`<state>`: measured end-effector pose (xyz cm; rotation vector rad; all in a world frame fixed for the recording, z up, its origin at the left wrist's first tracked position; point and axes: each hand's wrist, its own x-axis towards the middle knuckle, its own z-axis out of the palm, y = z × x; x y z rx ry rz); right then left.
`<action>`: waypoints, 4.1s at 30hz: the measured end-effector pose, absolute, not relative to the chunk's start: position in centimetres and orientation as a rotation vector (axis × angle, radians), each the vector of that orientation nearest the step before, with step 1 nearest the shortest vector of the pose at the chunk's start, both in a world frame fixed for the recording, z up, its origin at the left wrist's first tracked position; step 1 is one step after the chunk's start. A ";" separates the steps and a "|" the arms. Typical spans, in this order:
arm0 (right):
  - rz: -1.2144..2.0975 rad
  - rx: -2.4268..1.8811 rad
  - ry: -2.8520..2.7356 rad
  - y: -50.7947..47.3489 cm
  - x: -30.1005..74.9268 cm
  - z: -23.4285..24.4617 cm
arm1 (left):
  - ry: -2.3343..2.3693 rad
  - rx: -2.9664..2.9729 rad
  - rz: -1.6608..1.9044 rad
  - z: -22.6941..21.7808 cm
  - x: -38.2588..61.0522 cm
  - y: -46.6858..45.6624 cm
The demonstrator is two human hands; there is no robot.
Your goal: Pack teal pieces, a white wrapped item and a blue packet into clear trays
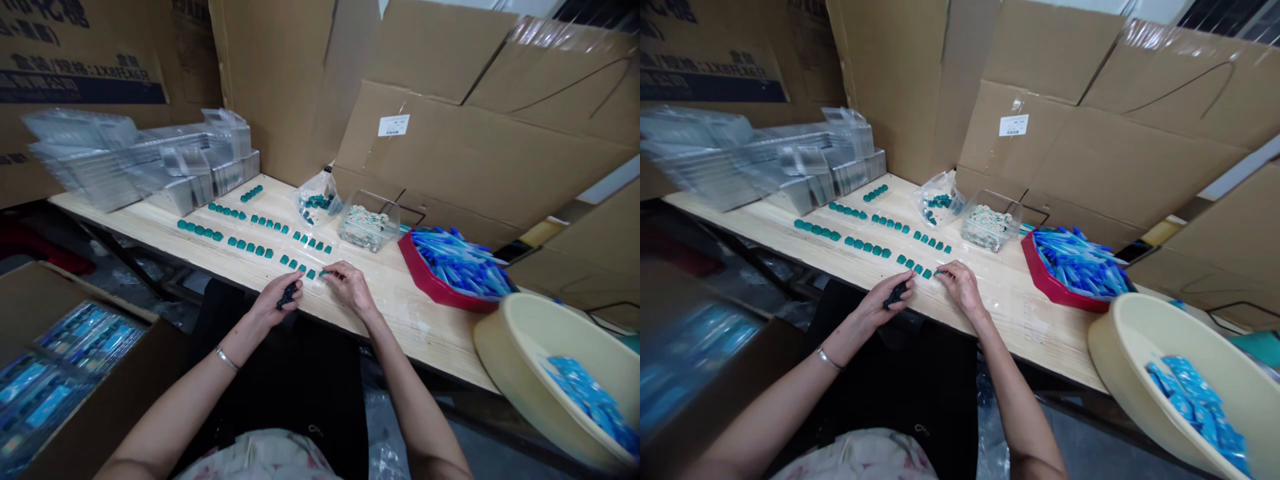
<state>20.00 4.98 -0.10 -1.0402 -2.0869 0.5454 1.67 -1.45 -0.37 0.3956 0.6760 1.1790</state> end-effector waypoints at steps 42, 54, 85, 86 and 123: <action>0.902 -0.948 -2.113 3.7 19.4 2.3 | 0.624 0.565 0.919 0.3 4.1 0.5; 1.271 -1.016 -1.337 4.1 20.1 0.8 | 0.853 0.910 1.176 0.5 5.6 0.5; 0.201 -0.945 -2.089 2.0 21.1 0.2 | 1.176 1.392 1.107 -0.5 6.1 0.7; 0.183 -0.961 -2.071 1.8 21.0 0.0 | 1.189 1.357 1.093 -0.5 6.1 0.7; 0.416 -1.019 -1.929 2.7 24.4 -1.9 | 1.439 2.222 0.935 -1.8 6.2 -0.9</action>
